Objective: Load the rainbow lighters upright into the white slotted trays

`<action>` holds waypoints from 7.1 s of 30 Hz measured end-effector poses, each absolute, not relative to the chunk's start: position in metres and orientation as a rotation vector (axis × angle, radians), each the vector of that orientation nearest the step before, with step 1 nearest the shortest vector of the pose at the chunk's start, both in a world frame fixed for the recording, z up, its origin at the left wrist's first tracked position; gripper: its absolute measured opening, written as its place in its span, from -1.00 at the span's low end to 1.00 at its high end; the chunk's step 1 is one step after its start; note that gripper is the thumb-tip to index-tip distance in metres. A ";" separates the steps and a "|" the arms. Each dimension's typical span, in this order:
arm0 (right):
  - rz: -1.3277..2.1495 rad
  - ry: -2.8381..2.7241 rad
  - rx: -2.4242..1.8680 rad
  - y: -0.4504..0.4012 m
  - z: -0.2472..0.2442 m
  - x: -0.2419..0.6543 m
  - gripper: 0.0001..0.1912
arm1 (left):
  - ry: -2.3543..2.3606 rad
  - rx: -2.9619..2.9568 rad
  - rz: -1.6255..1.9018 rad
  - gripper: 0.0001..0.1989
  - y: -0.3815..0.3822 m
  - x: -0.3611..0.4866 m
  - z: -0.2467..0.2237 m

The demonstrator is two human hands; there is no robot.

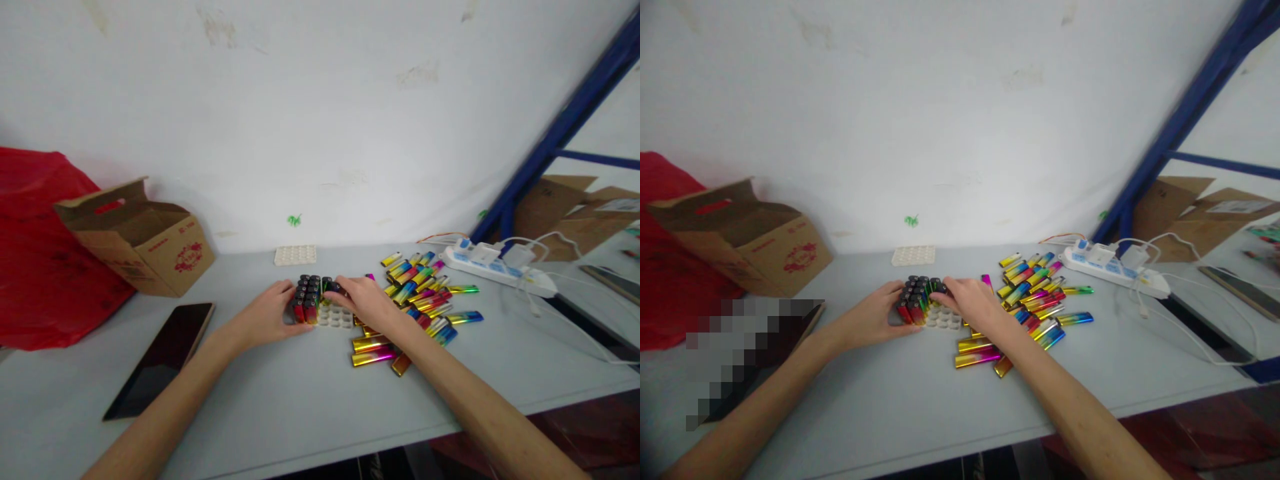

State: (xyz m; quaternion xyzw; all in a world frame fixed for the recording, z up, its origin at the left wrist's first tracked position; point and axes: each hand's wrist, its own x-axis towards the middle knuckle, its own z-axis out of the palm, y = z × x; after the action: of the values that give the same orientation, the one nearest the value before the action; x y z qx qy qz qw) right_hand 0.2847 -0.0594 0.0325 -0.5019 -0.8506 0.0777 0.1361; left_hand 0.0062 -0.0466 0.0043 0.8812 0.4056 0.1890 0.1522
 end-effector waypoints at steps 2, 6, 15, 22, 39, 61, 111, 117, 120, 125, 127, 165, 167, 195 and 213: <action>0.216 -2.492 -1.462 -0.058 0.034 0.285 -0.57 | 1.173 2.526 0.527 -0.53 -0.047 0.006 0.005; 0.171 -2.506 -1.501 -0.057 0.036 0.285 -0.55 | 1.191 2.517 0.512 -0.54 -0.047 0.006 0.006; 0.057 -2.562 -1.541 -0.057 0.036 0.276 -0.52 | 1.168 2.525 0.564 -0.53 -0.046 0.005 0.002; 0.129 -2.454 -1.449 -0.050 0.041 0.291 -0.42 | 1.184 2.511 0.584 -0.52 -0.045 0.006 0.002; 0.104 -1.971 -2.369 -0.026 0.034 0.419 -0.48 | 1.221 2.525 0.516 -0.49 -0.045 0.007 0.002; 0.255 -2.198 -2.147 -0.024 0.042 0.408 -0.37 | 1.264 2.512 0.451 -0.50 -0.050 0.012 0.009; 1.703 -1.088 -1.033 -0.065 0.021 0.273 -0.33 | 1.237 2.532 0.496 -0.51 -0.049 0.010 0.007; 1.557 -1.258 -1.102 -0.065 0.016 0.272 -0.45 | 1.214 2.526 0.515 -0.51 -0.049 0.010 0.007; 1.521 -1.291 -1.083 -0.065 0.016 0.273 -0.43 | 1.209 2.532 0.513 -0.50 -0.049 0.010 0.006; 1.528 -1.241 -1.086 -0.062 0.016 0.272 -0.26 | 1.241 2.526 0.482 -0.49 -0.049 0.009 0.005; 1.515 -1.251 -1.060 -0.062 0.016 0.271 -0.21 | 1.236 2.527 0.484 -0.49 -0.048 0.010 0.005; 0.348 -2.327 -1.315 -0.065 0.020 0.285 -0.68 | 1.195 2.535 0.507 -0.52 -0.050 0.009 0.007; 0.385 -2.356 -1.304 -0.065 0.020 0.282 -0.62 | 1.192 2.530 0.493 -0.51 -0.050 0.009 0.008; 0.218 -2.264 -1.440 -0.034 0.010 0.345 -0.90 | 1.288 2.331 0.512 -0.41 -0.050 0.016 0.019; 1.349 -1.409 -1.037 -0.055 0.031 0.307 -0.30 | 1.229 2.377 0.557 -0.39 -0.047 0.015 0.014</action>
State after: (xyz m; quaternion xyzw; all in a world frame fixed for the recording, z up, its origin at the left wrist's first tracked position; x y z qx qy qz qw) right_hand 0.3066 -0.0548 0.0314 -0.4193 -0.5698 0.5455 0.4494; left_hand 0.0146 -0.0469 0.0136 0.8517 0.4402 0.1995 0.2027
